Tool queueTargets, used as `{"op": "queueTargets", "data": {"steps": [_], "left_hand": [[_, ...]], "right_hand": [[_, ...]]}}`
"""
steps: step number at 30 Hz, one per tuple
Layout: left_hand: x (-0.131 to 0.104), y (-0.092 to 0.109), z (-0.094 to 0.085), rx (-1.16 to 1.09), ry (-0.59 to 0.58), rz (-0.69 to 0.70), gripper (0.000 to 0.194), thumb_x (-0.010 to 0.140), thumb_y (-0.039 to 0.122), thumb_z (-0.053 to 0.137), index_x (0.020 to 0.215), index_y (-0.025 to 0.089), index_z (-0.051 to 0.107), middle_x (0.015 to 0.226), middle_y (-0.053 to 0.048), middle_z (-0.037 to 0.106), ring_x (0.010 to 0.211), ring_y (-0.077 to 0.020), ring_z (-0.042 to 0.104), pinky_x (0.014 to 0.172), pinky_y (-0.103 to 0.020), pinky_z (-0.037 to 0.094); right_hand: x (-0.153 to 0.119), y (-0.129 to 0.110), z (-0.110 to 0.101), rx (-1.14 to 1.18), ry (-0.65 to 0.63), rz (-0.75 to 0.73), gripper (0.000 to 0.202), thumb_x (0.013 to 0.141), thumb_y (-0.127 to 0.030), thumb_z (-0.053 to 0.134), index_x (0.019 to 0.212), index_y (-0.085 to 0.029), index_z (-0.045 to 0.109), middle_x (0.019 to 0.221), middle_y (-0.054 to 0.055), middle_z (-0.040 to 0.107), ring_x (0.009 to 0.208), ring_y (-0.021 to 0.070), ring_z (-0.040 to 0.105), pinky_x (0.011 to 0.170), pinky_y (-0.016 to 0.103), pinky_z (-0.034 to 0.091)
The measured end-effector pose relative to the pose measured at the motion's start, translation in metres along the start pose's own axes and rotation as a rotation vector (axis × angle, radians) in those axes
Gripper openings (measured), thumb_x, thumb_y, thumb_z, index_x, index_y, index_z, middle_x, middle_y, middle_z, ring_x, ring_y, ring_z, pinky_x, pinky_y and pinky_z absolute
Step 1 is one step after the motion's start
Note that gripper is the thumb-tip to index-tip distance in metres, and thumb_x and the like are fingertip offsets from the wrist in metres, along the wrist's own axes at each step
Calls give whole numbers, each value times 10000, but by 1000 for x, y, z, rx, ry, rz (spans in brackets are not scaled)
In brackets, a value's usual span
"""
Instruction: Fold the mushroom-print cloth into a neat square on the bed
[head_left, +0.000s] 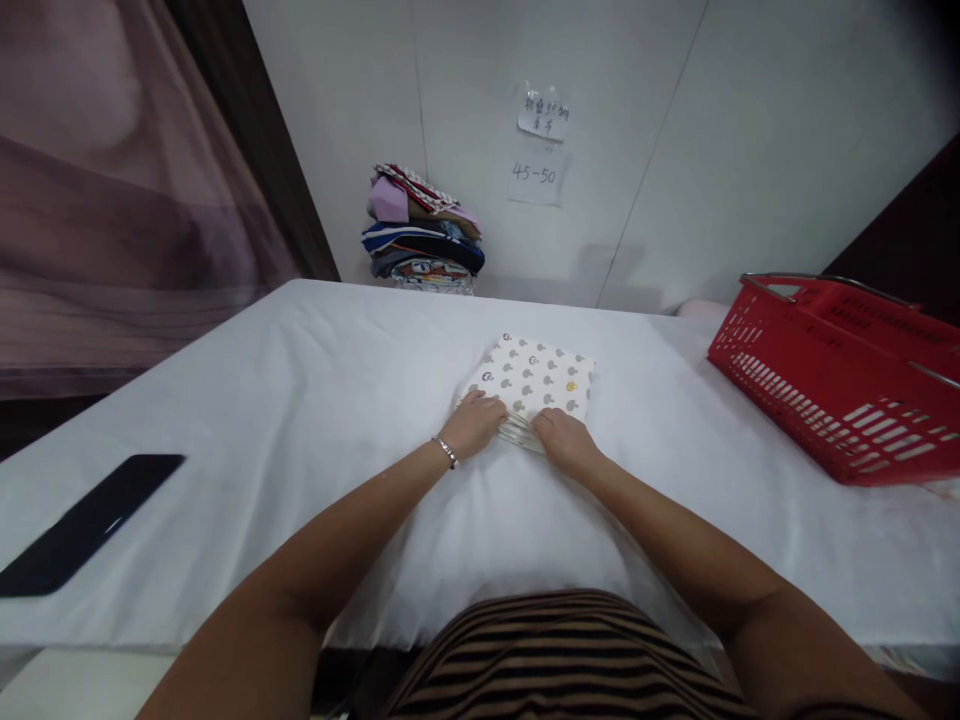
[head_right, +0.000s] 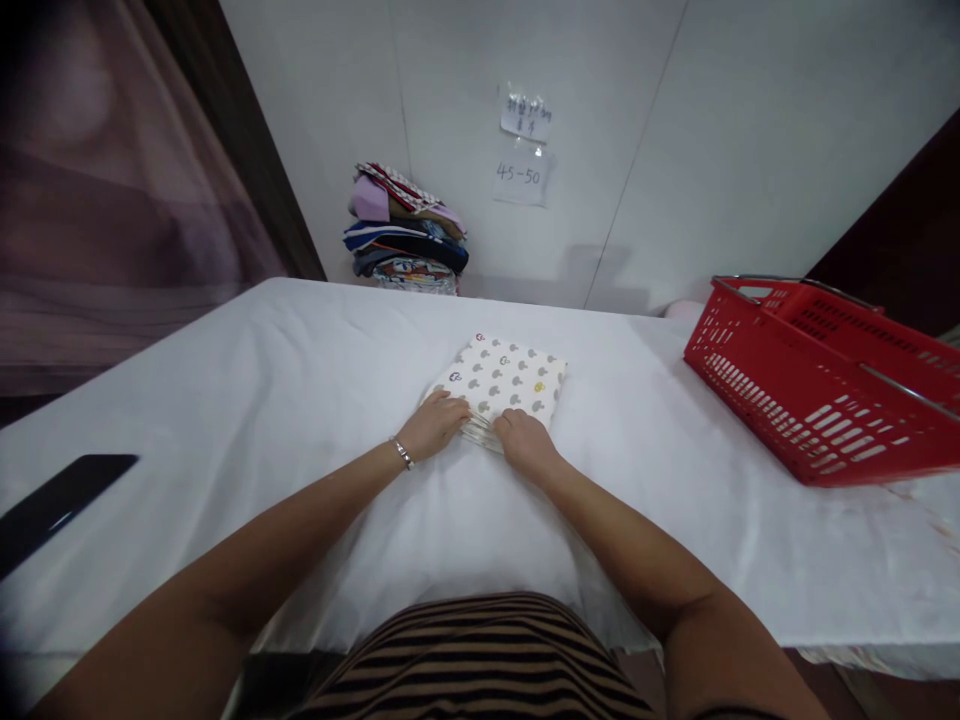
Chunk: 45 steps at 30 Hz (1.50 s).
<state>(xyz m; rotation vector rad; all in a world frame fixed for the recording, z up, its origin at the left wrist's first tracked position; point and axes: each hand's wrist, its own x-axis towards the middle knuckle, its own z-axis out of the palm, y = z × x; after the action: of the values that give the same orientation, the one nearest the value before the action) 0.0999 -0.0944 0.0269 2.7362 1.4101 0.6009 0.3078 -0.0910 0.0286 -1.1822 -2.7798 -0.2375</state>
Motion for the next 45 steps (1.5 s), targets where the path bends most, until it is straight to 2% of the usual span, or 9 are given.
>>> {"op": "queueTargets", "data": {"steps": [7,10,15,18,27,32,35,42,45], "left_hand": [[-9,-6,6,15,100,55,167,850,221,476,998,177,540,1168,-73,573,1099,-162,502,1011,-379,288],[-8,-7,5,67,95,73,200,858,216,465,1041,192,543,1073,-49,609,1039,-163,518,989,-378,304],[-6,-10,8,164,38,109,186,874,158,419,893,211,597,887,-26,640,952,-164,525,948,-372,324],[-8,-12,10,186,26,129,229,871,114,400,904,209,605,887,-20,650,940,-154,530,970,-364,309],[-26,-25,9,62,10,28,302,916,191,364,1134,238,568,1222,-4,587,1191,-155,457,1049,-394,257],[-20,-7,3,0,67,-94,288,920,273,362,1114,258,574,1195,3,603,1199,-150,458,1083,-422,207],[-14,11,5,60,59,-29,351,916,330,367,1233,240,487,1317,-20,504,1287,-180,350,1103,-448,149],[-15,7,21,134,-41,-19,422,916,351,364,1321,233,383,1395,-17,413,1313,-191,304,1089,-411,195],[-17,5,21,139,-46,-8,426,915,342,362,1324,224,377,1393,-34,413,1317,-197,297,1092,-418,180]], "right_hand": [[-2,-1,8,-38,10,-23,200,871,-102,376,913,-147,566,877,84,554,780,194,461,649,297,331],[-4,-2,7,-32,33,-36,200,873,-102,379,902,-149,572,873,80,554,787,194,458,663,301,335],[-9,-2,9,5,81,-57,198,900,-182,389,932,-154,583,888,81,558,779,195,452,659,305,339],[-14,-1,13,34,108,-87,244,876,-113,379,1003,-154,583,912,83,562,787,189,451,673,302,344],[-26,-5,25,39,193,-111,444,809,-43,395,1233,-136,489,1097,130,550,929,229,447,777,349,355],[-24,-7,26,26,186,-101,486,800,-50,408,1272,-150,459,1096,131,540,928,230,457,763,350,358],[-22,-9,26,24,162,-88,484,802,-74,420,1279,-146,455,1068,133,547,893,228,469,741,349,370],[-13,-4,2,258,133,-72,340,853,-144,394,1148,-177,559,1052,103,580,947,208,509,808,343,421],[14,6,-10,373,165,-88,347,909,-245,345,1192,-194,537,1254,101,507,1163,207,436,954,361,368]]}}
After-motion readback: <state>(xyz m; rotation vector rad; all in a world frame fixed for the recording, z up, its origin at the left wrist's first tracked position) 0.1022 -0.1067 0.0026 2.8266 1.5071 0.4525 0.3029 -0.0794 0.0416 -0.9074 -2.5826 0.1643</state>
